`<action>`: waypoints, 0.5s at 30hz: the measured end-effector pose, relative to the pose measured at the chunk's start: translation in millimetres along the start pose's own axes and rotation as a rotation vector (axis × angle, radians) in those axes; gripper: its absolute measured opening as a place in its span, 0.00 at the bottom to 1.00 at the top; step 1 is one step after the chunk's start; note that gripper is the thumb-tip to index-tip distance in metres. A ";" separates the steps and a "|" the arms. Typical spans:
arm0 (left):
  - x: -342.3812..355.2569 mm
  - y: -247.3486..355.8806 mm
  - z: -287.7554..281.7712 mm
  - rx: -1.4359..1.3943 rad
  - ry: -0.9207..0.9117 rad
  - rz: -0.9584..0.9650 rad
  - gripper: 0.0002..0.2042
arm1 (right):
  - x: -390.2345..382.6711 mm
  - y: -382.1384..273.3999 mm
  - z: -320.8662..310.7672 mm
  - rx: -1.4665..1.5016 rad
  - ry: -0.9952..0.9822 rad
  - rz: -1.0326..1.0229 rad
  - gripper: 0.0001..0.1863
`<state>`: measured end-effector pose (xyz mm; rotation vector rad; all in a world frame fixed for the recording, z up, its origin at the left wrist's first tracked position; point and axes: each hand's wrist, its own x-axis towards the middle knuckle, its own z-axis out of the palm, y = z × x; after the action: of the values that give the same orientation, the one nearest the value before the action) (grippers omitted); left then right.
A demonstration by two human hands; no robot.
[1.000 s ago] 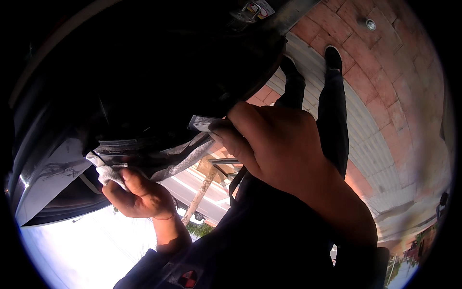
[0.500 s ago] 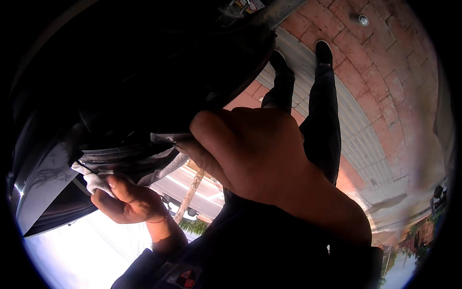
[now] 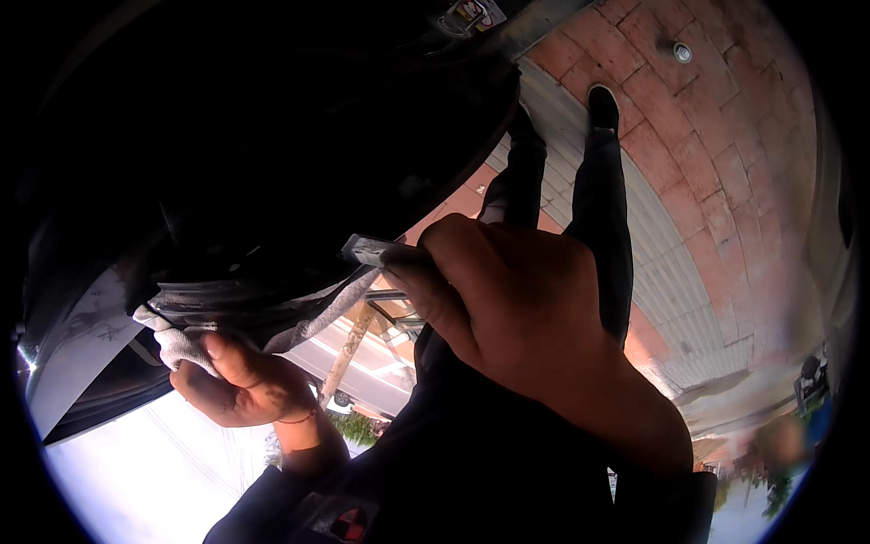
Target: The person cleans and scrapes the edge of a car door using a spray can, a cloth, and a metal scraper tool.
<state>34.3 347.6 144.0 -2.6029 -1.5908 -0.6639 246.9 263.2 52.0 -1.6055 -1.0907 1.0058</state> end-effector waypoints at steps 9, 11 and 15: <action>4.2 0.4 -4.5 -0.049 -0.122 0.019 0.11 | 2.2 4.3 2.6 0.055 0.012 -0.050 0.13; 2.2 4.4 -6.0 -0.016 -0.128 -0.006 0.11 | -1.5 0.4 2.2 0.014 -0.010 -0.004 0.13; 2.3 6.3 2.8 -0.012 -0.049 0.003 0.10 | 8.4 -17.3 -1.4 0.039 -0.128 0.021 0.15</action>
<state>41.6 347.2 143.5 -2.6499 -1.5999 -0.6166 247.0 274.0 67.9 -1.5414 -1.1350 1.1504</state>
